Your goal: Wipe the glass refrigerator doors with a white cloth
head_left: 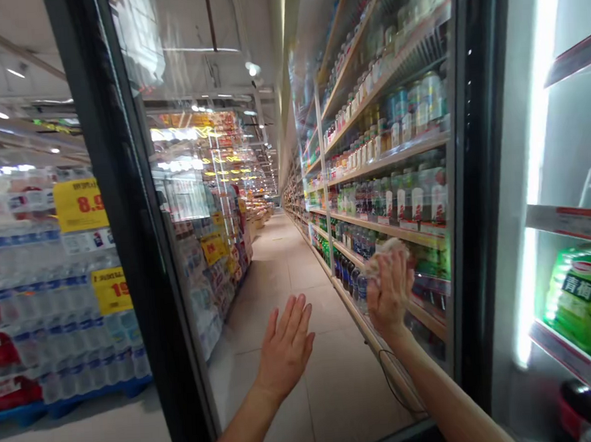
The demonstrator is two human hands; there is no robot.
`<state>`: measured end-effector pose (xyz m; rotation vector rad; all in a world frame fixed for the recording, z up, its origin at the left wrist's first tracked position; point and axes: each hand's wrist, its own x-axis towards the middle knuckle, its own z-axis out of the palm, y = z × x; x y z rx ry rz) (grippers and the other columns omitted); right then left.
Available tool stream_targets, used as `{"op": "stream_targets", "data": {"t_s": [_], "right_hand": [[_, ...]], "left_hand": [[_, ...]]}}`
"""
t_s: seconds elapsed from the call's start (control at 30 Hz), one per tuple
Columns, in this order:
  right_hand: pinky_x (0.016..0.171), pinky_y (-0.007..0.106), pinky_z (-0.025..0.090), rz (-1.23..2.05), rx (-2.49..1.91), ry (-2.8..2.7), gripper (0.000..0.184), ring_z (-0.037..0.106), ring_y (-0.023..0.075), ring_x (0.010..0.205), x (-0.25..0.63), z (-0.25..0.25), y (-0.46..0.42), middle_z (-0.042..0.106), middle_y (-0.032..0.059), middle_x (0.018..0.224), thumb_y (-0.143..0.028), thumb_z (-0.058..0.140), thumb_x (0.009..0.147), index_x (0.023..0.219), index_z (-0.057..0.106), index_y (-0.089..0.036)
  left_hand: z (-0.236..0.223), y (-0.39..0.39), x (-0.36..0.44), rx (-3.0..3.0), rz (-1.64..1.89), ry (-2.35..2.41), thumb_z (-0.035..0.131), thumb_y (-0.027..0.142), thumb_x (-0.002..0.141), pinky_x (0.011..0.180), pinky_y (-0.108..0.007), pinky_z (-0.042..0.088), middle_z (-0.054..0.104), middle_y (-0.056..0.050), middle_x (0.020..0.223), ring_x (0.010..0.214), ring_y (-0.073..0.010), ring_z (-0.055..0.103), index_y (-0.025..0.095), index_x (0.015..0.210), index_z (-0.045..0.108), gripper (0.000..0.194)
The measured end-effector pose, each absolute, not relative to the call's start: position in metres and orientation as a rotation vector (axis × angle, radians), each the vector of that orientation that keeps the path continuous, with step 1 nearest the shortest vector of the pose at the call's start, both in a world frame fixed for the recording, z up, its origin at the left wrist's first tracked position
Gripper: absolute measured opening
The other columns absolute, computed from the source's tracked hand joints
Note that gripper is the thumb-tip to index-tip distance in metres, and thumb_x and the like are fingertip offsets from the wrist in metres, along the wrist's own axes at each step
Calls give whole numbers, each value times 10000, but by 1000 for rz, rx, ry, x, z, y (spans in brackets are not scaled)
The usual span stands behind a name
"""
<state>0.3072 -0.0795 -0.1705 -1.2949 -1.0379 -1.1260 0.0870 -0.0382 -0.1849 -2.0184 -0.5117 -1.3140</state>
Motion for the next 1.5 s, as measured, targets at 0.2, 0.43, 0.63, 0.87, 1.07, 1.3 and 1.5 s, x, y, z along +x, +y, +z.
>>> {"op": "stream_targets", "data": {"t_s": [0.2,0.43,0.63,0.87,1.07,1.3,1.5], "right_hand": [[1052,538,175,-1241,-1188,-1369,497,279,273,1313,292,-167,-79,362,93,1398,-216,465,788,1280,411,-259],[1035,554,198,-1154,-1225,-1111,498,226,293,1331,279,-137,-70,321,141,1412,-230,419,820,1315,368,-206],[1053,539,169,-1269,-1138,-1427,490,286,265,1310,278,-154,-75,403,82,1370,-236,455,802,1288,399,-270],[1032,554,201,-1148,-1216,-1019,524,230,292,1330,288,-122,-66,298,133,1425,-248,401,828,1346,324,-218],[1068,524,142,-1283,-1149,-1403,553,274,253,1317,270,-133,-69,349,73,1408,-241,450,801,1337,323,-285],[1042,550,183,-1189,-1252,-1115,534,209,286,1338,286,-128,-70,306,145,1419,-247,407,827,1350,311,-206],[1052,545,161,-1222,-1218,-1327,540,270,265,1317,288,-153,-75,343,92,1408,-237,440,807,1334,329,-273]], "left_hand": [[-174,-37,74,-1965,-1366,-585,508,292,837,1097,-407,131,507,-112,1265,1283,-181,326,173,1335,326,543],[-173,-34,61,-1934,-1377,-622,500,274,842,1092,-423,149,507,-121,1262,1286,-186,323,171,1318,359,507],[-173,-32,55,-1942,-1363,-618,481,256,854,1090,-419,158,511,-118,1255,1267,-183,353,172,1299,387,462],[-173,-30,55,-1935,-1379,-605,471,214,855,1100,-405,140,501,-95,1265,1278,-165,323,205,1355,283,535],[-172,-30,55,-1905,-1341,-593,445,166,856,1103,-408,136,498,-96,1266,1298,-153,277,190,1371,241,555],[-173,-30,54,-1907,-1336,-604,455,157,845,1103,-411,138,490,-91,1274,1296,-156,282,195,1378,219,584],[-175,-28,57,-1925,-1364,-597,457,163,848,1102,-410,139,449,-94,1304,1288,-165,295,205,1373,232,573]]}}
